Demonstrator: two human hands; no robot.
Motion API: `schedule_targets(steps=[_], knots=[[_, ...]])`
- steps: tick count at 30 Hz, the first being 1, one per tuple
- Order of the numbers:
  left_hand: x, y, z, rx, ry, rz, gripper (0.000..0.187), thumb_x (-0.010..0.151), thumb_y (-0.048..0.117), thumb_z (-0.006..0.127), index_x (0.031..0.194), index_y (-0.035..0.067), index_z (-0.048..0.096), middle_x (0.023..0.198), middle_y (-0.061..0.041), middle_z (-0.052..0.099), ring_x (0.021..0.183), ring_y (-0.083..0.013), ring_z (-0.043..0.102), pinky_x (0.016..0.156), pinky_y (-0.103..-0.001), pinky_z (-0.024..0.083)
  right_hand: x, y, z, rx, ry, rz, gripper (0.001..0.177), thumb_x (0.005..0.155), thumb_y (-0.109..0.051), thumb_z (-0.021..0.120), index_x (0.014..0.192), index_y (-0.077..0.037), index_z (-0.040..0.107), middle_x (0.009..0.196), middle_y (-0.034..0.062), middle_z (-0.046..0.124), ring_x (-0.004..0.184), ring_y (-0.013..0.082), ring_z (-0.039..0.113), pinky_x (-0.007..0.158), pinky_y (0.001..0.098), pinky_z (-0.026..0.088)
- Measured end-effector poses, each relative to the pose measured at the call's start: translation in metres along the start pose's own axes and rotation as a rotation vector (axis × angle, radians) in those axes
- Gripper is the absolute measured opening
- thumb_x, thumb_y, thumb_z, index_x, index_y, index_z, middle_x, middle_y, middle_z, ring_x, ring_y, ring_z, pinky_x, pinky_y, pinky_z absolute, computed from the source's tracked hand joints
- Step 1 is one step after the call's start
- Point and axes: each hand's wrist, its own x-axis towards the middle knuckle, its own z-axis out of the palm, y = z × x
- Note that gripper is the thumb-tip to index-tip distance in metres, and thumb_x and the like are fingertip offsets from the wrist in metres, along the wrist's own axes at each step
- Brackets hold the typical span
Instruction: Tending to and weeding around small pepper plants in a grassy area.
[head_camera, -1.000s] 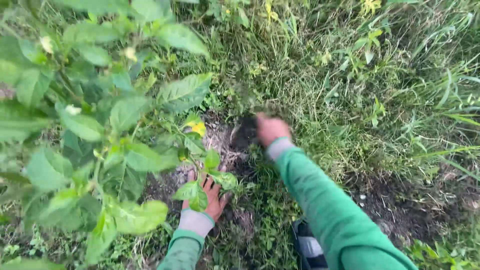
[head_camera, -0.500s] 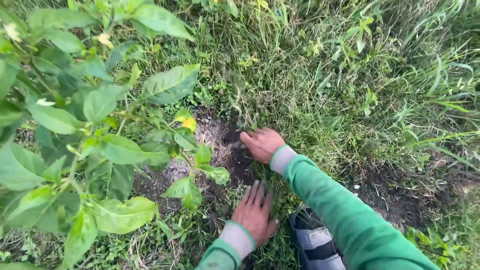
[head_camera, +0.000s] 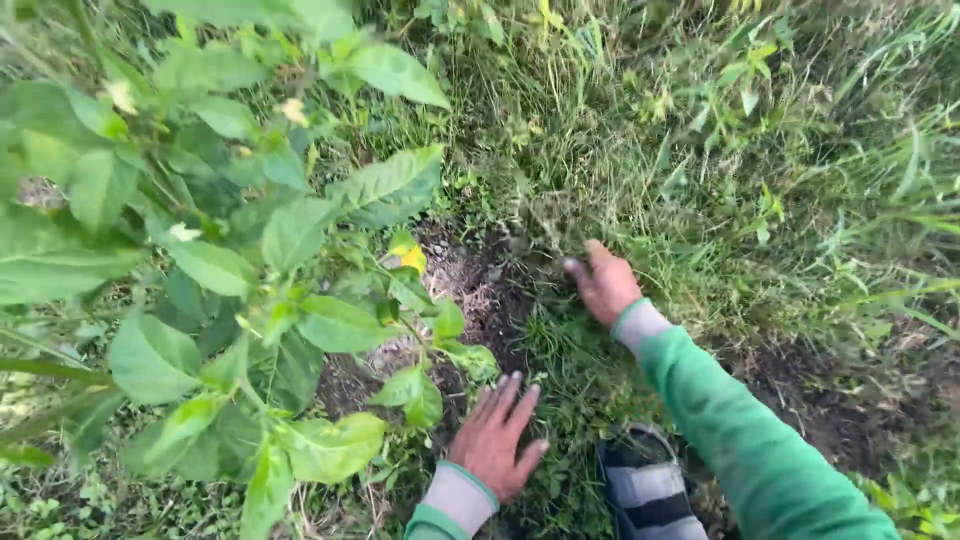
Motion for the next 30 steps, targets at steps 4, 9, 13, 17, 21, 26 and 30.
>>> schedule_targets(steps=[4, 9, 13, 17, 21, 26, 30], knots=[[0.011, 0.004, 0.002, 0.054, 0.248, 0.016, 0.063, 0.096, 0.039, 0.063, 0.147, 0.004, 0.049, 0.156, -0.027, 0.04, 0.137, -0.0444, 0.043, 0.117, -0.052, 0.03, 0.013, -0.095, -0.022, -0.425, -0.185, -0.376, 0.056, 0.085, -0.046, 0.067, 0.121, -0.004, 0.058, 0.108, 0.0249, 0.066, 0.097, 0.0452, 0.068, 0.081, 0.0517, 0.055], [0.046, -0.007, -0.023, 0.157, 0.402, -0.092, 0.053, 0.095, 0.037, 0.062, 0.136, 0.005, 0.059, 0.146, -0.025, 0.049, 0.13, -0.0433, 0.05, 0.113, -0.053, 0.037, 0.017, -0.044, 0.045, -0.679, -0.267, -0.516, 0.058, 0.085, -0.045, 0.061, 0.132, -0.011, 0.057, 0.115, 0.0216, 0.068, 0.095, 0.0451, 0.072, 0.069, 0.0539, 0.06], [0.054, -0.022, -0.013, 0.18, 0.366, -0.161, 0.051, 0.097, 0.037, 0.06, 0.137, 0.005, 0.057, 0.147, -0.027, 0.048, 0.13, -0.0446, 0.05, 0.11, -0.054, 0.038, 0.01, -0.025, 0.049, -0.586, -0.486, -0.399, 0.034, 0.095, -0.023, 0.061, 0.128, -0.017, 0.058, 0.112, 0.0149, 0.072, 0.085, 0.038, 0.073, 0.073, 0.0496, 0.059], [0.058, -0.016, -0.018, 0.19, 0.289, -0.201, 0.059, 0.096, 0.039, 0.058, 0.144, 0.005, 0.05, 0.151, -0.027, 0.042, 0.134, -0.0458, 0.045, 0.112, -0.054, 0.035, -0.007, 0.026, 0.058, -0.022, 0.101, -0.147, 0.029, 0.098, -0.017, 0.058, 0.127, -0.017, 0.064, 0.105, 0.0147, 0.075, 0.081, 0.035, 0.077, 0.074, 0.0441, 0.064], [0.087, 0.002, -0.001, 0.323, 0.222, -0.099, 0.075, 0.093, 0.045, 0.055, 0.149, -0.002, 0.039, 0.156, -0.03, 0.032, 0.143, -0.0463, 0.03, 0.116, -0.056, 0.021, -0.007, 0.005, 0.013, -0.303, -0.054, -0.005, 0.037, 0.096, -0.025, 0.069, 0.121, -0.003, 0.054, 0.116, 0.0288, 0.064, 0.103, 0.0488, 0.065, 0.088, 0.0545, 0.055], [0.093, 0.02, 0.048, 0.298, -0.051, -0.067, 0.075, 0.1, 0.046, 0.052, 0.149, -0.008, 0.035, 0.158, -0.034, 0.025, 0.15, -0.0474, 0.019, 0.122, -0.053, 0.013, 0.017, -0.065, 0.001, -0.314, 0.019, -0.355, 0.055, 0.081, -0.016, 0.07, 0.132, -0.006, 0.051, 0.136, 0.0229, 0.059, 0.124, 0.0441, 0.06, 0.106, 0.0519, 0.052], [0.079, 0.026, 0.045, 0.184, 0.024, 0.131, 0.06, 0.098, 0.036, 0.056, 0.14, -0.006, 0.049, 0.147, -0.029, 0.044, 0.14, -0.0435, 0.039, 0.118, -0.051, 0.027, 0.035, -0.055, 0.044, -0.408, -0.366, -0.159, 0.056, 0.09, -0.017, 0.07, 0.144, -0.021, 0.056, 0.145, 0.0159, 0.056, 0.119, 0.0411, 0.062, 0.098, 0.0491, 0.052]])
